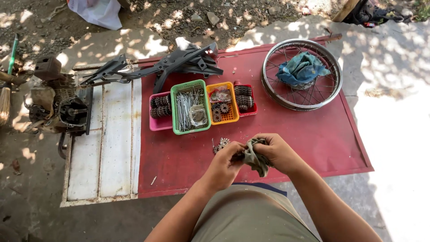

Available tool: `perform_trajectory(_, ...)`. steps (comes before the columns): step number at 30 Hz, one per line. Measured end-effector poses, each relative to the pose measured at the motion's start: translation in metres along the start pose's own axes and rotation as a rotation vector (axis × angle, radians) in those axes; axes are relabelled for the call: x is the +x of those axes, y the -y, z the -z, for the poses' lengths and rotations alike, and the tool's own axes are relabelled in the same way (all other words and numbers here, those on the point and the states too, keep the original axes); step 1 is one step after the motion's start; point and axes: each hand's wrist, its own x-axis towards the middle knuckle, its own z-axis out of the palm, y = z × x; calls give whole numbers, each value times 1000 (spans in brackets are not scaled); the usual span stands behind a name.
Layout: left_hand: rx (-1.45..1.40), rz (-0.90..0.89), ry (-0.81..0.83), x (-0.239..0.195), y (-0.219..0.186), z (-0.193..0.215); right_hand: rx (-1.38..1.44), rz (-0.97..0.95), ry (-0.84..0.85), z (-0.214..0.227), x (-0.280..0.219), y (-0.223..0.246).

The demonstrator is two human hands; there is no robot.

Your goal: The person cleans small mechanical parts, including gears and chains, using a cloth. They wipe each part individually and place them into colored baskets on a red table.

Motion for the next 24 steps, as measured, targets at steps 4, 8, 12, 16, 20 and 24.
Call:
perform_trajectory(4, -144, 136, -85, 9, -4, -18, 4, -1, -8, 0, -7, 15)
perform_trajectory(8, -219, 152, -209, 16, -9, -22, -30, 45, -32, 11, -9, 0)
perform_trajectory(12, -231, 130, -165, 9, -28, -25, -94, 83, 54, 11, -9, -9)
perform_trajectory(16, -86, 135, -195, -6, -15, -24, -35, 24, 135, 24, 7, -29)
perform_trajectory(20, -69, 149, -238, -14, -22, -24, 133, -45, 156, 14, 10, -19)
perform_trajectory(24, -40, 168, -329, -17, -7, -26, 172, -74, 97, 0, 8, -21)
